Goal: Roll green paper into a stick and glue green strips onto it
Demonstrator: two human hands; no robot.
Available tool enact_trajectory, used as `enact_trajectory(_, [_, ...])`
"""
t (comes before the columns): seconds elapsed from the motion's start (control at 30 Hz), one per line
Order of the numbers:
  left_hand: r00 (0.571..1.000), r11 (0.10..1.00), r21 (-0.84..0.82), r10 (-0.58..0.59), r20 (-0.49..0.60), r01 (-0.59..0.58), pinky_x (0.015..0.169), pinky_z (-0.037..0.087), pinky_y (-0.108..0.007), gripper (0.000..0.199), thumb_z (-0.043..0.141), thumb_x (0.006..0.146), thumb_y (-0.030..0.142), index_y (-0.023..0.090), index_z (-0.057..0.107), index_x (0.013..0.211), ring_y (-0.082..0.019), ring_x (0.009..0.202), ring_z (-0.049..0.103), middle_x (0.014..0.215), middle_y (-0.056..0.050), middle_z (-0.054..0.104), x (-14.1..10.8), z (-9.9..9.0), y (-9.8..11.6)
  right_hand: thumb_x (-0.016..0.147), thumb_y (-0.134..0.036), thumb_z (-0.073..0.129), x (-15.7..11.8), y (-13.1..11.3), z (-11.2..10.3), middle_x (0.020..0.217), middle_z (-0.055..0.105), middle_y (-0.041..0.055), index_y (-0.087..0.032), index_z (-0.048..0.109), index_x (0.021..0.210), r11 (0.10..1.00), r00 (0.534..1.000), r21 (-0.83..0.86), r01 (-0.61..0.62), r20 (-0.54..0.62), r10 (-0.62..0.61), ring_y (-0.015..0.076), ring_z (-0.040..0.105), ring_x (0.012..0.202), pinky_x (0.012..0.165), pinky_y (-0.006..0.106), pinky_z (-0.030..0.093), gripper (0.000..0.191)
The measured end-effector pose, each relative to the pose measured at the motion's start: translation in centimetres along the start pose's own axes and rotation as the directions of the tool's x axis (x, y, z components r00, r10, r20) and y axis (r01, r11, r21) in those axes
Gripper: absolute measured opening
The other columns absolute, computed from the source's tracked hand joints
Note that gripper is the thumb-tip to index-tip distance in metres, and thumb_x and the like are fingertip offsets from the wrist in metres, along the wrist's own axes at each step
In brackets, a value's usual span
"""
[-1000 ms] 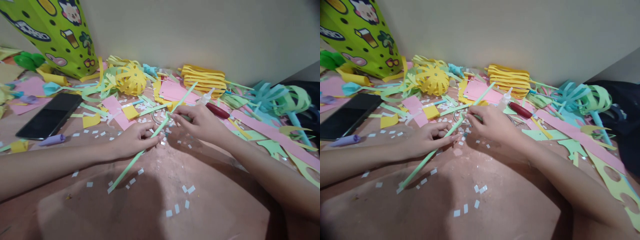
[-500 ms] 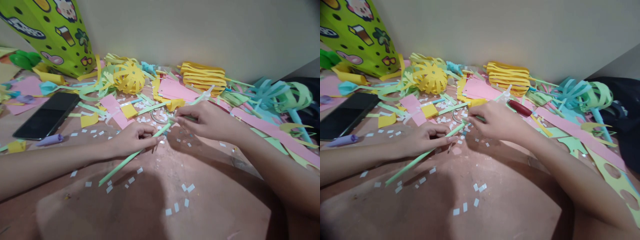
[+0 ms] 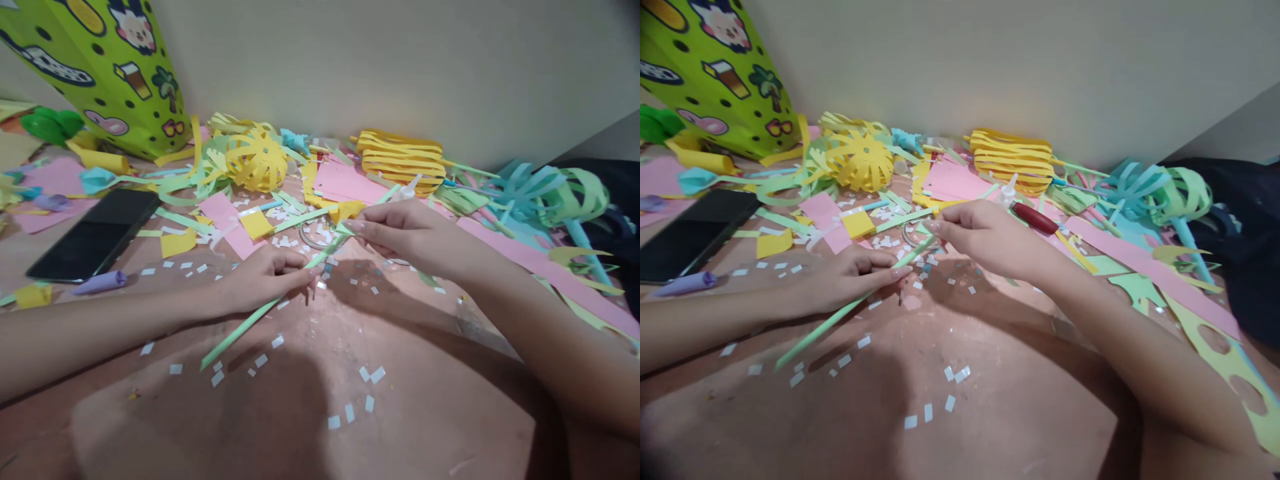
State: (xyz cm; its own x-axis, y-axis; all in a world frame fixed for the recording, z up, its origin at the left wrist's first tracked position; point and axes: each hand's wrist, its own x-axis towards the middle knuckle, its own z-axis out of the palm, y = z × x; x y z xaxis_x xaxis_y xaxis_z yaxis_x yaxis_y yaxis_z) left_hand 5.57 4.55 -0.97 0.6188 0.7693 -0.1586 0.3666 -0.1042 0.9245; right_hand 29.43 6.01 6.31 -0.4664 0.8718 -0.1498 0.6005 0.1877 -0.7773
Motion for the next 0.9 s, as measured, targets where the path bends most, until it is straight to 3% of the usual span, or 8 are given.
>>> enact_trajectory(0.17, [1.000, 0.998, -0.066, 0.004, -0.004, -0.004, 0.040, 0.025, -0.018, 0.038, 0.053, 0.097, 0.039, 0.012, 0.071, 0.079, -0.006, 0.045, 0.040, 0.060, 0.000, 0.062, 0.0, 0.0, 0.6, 0.099, -0.045, 0.054, 0.3, 0.5, -0.5, 0.055, 0.041, -0.0052, -0.019, 0.057, 0.069, 0.984, 1.000, -0.178, 0.006, 0.005, -0.005, 0.0076, 0.032, 0.049, 0.051, 0.029, 0.024, 0.040])
enact_trajectory(0.33, [1.000, 0.998, -0.068, 0.006, -0.008, -0.007, 0.045, 0.031, -0.017, 0.037, 0.054, 0.097, 0.040, 0.012, 0.069, 0.077, -0.006, 0.051, 0.046, 0.065, -0.002, 0.066, 0.0, 0.1, 0.6, 0.098, -0.034, 0.053, 0.3, 0.1, -0.3, 0.058, 0.049, -0.0041, -0.018, 0.056, 0.066, 0.969, 0.999, -0.245, 0.023, 0.045, -0.012, 0.0073, 0.037, 0.051, 0.051, 0.028, 0.026, 0.035])
enact_trajectory(0.47, [1.000, 1.000, -0.025, -0.010, -0.018, 0.009, 0.048, 0.034, -0.018, 0.041, 0.056, 0.096, 0.044, 0.013, 0.065, 0.070, -0.008, 0.052, 0.048, 0.061, -0.001, 0.063, -0.1, 0.1, 0.4, 0.096, -0.026, 0.052, 0.3, -0.2, 0.0, 0.061, 0.053, -0.0033, -0.018, 0.056, 0.068, 0.941, 0.990, -0.317, 0.120, 0.105, -0.090, 0.0080, 0.044, 0.055, 0.053, 0.026, 0.031, 0.030])
enact_trajectory(0.73, [0.999, 0.999, 0.046, 0.020, -0.030, -0.019, 0.048, 0.035, -0.018, 0.043, 0.059, 0.095, 0.040, 0.013, 0.061, 0.061, -0.007, 0.051, 0.050, 0.057, -0.001, 0.059, 0.1, 0.0, 0.5, 0.097, -0.033, 0.050, 0.4, 0.7, -0.1, 0.064, 0.063, -0.0033, -0.019, 0.060, 0.073, 0.974, 0.960, -0.181, 0.135, 0.268, -0.083, 0.0085, 0.052, 0.055, 0.051, 0.024, 0.036, 0.030])
enact_trajectory(0.9, [0.998, 0.997, 0.057, 0.049, -0.035, -0.047, 0.048, 0.036, -0.018, 0.043, 0.059, 0.094, 0.037, 0.013, 0.060, 0.059, -0.007, 0.050, 0.050, 0.056, -0.001, 0.059, 0.1, 0.0, 0.5, 0.099, -0.036, 0.048, 0.5, 0.8, -0.1, 0.071, 0.069, -0.0009, -0.018, 0.068, 0.083, 0.961, 0.940, -0.206, 0.182, 0.324, -0.108, 0.0098, 0.058, 0.058, 0.053, 0.024, 0.040, 0.032])
